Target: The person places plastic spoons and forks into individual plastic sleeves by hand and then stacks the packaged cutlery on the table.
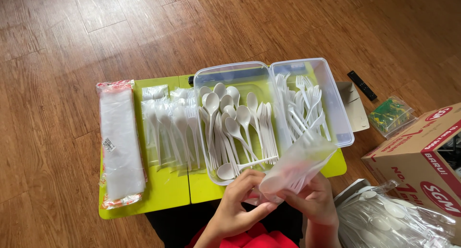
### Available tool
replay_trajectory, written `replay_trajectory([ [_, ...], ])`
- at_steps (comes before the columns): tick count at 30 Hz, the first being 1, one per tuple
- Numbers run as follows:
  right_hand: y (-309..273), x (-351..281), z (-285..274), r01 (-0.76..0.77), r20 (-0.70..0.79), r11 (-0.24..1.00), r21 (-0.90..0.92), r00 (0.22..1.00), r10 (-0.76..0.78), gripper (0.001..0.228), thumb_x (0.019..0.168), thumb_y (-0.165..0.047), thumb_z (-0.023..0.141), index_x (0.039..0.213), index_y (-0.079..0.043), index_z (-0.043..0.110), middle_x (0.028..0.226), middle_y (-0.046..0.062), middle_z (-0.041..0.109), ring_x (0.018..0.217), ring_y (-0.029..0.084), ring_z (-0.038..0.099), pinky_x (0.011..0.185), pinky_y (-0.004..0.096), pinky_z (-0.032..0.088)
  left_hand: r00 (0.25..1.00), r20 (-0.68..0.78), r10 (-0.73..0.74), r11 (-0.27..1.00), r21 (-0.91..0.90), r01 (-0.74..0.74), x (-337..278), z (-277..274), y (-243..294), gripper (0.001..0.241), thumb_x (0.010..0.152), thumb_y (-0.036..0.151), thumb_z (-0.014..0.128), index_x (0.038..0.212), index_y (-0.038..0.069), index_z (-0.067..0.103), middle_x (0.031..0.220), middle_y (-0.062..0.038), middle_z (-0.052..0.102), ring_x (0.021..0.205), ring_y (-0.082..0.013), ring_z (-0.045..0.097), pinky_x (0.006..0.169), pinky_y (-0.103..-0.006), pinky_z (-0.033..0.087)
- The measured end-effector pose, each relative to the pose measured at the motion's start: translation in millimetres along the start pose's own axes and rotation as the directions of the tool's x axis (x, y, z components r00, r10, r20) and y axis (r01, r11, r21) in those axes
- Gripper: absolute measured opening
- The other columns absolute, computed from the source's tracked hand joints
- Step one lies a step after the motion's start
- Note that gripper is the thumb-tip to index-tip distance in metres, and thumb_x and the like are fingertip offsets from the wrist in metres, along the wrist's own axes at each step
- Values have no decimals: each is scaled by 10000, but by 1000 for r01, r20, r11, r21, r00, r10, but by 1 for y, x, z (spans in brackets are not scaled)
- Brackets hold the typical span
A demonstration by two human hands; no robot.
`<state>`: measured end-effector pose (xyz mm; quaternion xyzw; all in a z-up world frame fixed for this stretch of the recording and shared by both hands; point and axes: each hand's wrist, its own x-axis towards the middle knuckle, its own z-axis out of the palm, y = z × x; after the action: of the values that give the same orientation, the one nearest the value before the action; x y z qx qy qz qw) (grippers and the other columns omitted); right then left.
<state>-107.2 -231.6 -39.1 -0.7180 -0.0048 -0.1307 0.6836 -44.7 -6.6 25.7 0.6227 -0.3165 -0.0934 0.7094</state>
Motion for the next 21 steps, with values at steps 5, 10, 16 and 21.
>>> replay_trajectory([
  [5, -7, -1, 2, -34, -33, 997, -76, 999, 31, 281, 708, -115, 889, 950, -46, 765, 876, 47, 791, 822, 144, 740, 752, 292, 599, 999, -41, -3, 1000, 26, 4, 0, 1, -4, 138, 941, 163, 711, 969, 33, 674, 1008, -113, 627, 931, -217, 643, 796, -302, 502],
  [10, -1, -2, 3, -31, -50, 996, 86, 998, 35, 334, 738, -76, 882, 996, -36, 672, 910, 53, 745, 861, 155, 692, 742, 313, 574, 996, -77, 36, 996, 78, -30, 4, 1, 2, 168, 899, 56, 716, 804, 23, 582, 909, -92, 629, 808, -211, 615, 736, -299, 483],
  [16, -15, 7, 10, 30, 159, 1000, 3, 987, -30, 205, 877, -147, 777, 1035, -23, 740, 1000, 87, 787, 939, 205, 745, 849, 346, 590, 988, -137, 71, 991, 121, -55, 3, 2, -2, 228, 888, 143, 715, 1069, 21, 651, 1007, -114, 699, 897, -233, 662, 773, -313, 524],
  [21, -32, 16, 17, 74, 194, 988, 136, 976, -100, 162, 912, -115, 733, 1035, -9, 731, 994, 81, 736, 925, 218, 699, 872, 359, 552, 980, -167, 109, 994, 29, -105, 1, 3, -3, 148, 931, 129, 746, 937, 40, 628, 914, -105, 696, 823, -234, 676, 775, -330, 539],
])
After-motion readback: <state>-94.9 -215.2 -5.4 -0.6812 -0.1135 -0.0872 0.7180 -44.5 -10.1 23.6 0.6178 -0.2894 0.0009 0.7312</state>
